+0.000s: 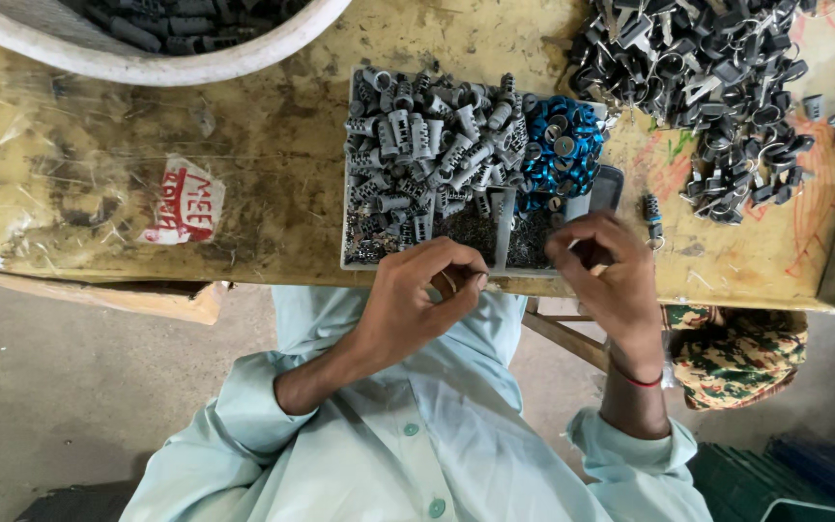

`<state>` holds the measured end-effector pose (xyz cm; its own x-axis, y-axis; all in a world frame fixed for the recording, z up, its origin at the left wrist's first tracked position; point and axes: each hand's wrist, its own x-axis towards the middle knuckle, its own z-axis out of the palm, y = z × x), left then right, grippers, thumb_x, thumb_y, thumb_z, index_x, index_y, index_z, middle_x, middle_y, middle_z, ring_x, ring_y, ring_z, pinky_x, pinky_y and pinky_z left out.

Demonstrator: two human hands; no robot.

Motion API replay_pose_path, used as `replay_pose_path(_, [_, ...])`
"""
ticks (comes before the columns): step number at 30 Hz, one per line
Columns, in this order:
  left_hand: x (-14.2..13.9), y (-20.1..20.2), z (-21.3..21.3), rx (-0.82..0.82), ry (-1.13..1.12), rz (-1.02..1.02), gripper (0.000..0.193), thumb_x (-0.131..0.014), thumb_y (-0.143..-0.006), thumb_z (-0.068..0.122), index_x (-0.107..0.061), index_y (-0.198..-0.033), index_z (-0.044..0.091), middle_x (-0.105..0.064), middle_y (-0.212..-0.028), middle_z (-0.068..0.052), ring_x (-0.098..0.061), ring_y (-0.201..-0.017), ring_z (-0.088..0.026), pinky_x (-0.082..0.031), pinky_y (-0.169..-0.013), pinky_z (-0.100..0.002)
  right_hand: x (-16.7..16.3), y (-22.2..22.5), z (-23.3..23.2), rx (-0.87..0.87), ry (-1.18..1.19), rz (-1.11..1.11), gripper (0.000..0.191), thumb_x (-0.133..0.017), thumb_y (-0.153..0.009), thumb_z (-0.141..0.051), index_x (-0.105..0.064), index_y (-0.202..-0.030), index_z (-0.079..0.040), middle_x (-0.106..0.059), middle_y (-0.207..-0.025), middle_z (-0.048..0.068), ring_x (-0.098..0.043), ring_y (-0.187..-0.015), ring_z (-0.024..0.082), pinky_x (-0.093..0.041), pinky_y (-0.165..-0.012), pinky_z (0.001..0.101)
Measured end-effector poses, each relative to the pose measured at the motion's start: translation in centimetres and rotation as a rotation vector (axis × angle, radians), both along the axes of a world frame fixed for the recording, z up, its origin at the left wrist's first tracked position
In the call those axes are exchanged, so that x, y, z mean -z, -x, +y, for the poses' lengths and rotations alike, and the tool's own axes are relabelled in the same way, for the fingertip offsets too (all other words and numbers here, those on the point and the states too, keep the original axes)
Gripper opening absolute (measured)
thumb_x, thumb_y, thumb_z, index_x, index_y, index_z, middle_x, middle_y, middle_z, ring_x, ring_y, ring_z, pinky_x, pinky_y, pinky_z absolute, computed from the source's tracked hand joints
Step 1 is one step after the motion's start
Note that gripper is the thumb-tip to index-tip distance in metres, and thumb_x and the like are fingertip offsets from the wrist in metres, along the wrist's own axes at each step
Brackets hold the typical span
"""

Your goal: The person sits at a workbench assembling small plastic parts by hand. They pick grey and blue plastic pieces from a compartment tray, press the pieces together to fit them, and set the assembled units on the bench, repeating the cycle with parts from a nearby bucket.

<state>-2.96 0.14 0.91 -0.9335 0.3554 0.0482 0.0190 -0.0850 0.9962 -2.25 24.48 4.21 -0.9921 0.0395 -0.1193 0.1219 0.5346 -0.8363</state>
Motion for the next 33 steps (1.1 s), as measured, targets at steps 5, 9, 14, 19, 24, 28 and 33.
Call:
replay_pose_path(5, [-0.2, -0.8, 1.0, 0.035, -0.237, -0.345, 0.01, -0.067, -0.099, 0.003, -0.068, -0.107, -0.002, -0.073, -0.091, -0.003, -0.068, -0.079, -0.006, -0.057, -0.065, -0.023, 0.3, -2.9, -4.4, -0.133, -0.027, 0.228, 0.021, -0.077, -0.08, 0.005, -0.065, -0.097, -0.002, -0.066, -0.097, 0.007, -0.066, -0.076, 0.01, -0.053, -0.066, 0.0244])
replay_pose_path(9, [-0.5, -0.8, 0.5, 0.125, -0.368, -0.434, 0.011, -0.064, -0.103, 0.004, -0.066, -0.11, -0.004, -0.071, -0.094, -0.004, -0.068, -0.083, -0.008, -0.059, -0.069, -0.025, -0.4, -3.9, -5.4, -0.062, -0.051, 0.205, 0.02, -0.077, -0.08, 0.006, -0.066, -0.095, -0.002, -0.066, -0.097, 0.007, -0.067, -0.073, 0.01, -0.053, -0.064, 0.0239])
replay_pose_path(14, [-1.2, -1.1, -0.7, 0.153, -0.243, -0.323, 0.011, -0.065, -0.102, 0.005, -0.067, -0.109, -0.004, -0.07, -0.096, -0.004, -0.068, -0.082, -0.007, -0.059, -0.068, -0.024, -0.9, -4.0, -5.4, -0.07, 0.079, 0.115, 0.018, -0.074, -0.083, 0.006, -0.066, -0.097, -0.002, -0.067, -0.102, 0.008, -0.067, -0.075, 0.013, -0.055, -0.065, 0.024])
replay_pose_path(19, [-0.4, -1.2, -0.5, 0.159, -0.361, -0.475, 0.009, -0.068, -0.101, 0.003, -0.069, -0.108, -0.003, -0.069, -0.088, -0.003, -0.063, -0.073, -0.005, -0.053, -0.061, -0.022, 0.4, -4.5, -6.2, -0.189, -0.296, 0.577, 0.025, -0.076, -0.086, 0.008, -0.068, -0.107, -0.004, -0.07, -0.104, 0.012, -0.07, -0.082, 0.024, -0.054, -0.071, 0.0297])
replay_pose_path(24, [0.9, -1.6, -0.9, 0.201, -0.389, -0.544, 0.01, -0.065, -0.101, 0.006, -0.067, -0.106, -0.001, -0.068, -0.083, -0.002, -0.058, -0.066, -0.003, -0.048, -0.055, -0.021, 1.1, -4.2, -5.1, -0.289, -0.074, 0.413, 0.025, -0.072, -0.092, 0.009, -0.065, -0.112, -0.004, -0.068, -0.106, 0.011, -0.074, -0.084, 0.021, -0.06, -0.071, 0.0283])
replay_pose_path(28, [1.4, -2.0, -0.7, 0.208, -0.479, -0.573, 0.009, -0.064, -0.102, 0.006, -0.066, -0.104, -0.003, -0.068, -0.085, -0.002, -0.057, -0.067, -0.004, -0.048, -0.055, -0.022, 1.1, -3.5, -3.9, -0.285, 0.365, 0.01, 0.021, -0.066, -0.095, 0.011, -0.063, -0.112, -0.001, -0.063, -0.107, 0.012, -0.071, -0.082, 0.016, -0.061, -0.068, 0.0279])
replay_pose_path(33, [1.1, -2.4, -0.6, 0.16, -0.478, -0.572, 0.008, -0.064, -0.103, 0.006, -0.065, -0.104, -0.002, -0.064, -0.083, -0.001, -0.057, -0.065, -0.004, -0.047, -0.054, -0.022, 0.7, -2.7, -3.9, -0.235, 0.326, 0.029, 0.02, -0.068, -0.098, 0.007, -0.063, -0.115, -0.002, -0.063, -0.108, 0.007, -0.069, -0.085, 0.013, -0.058, -0.07, 0.0286])
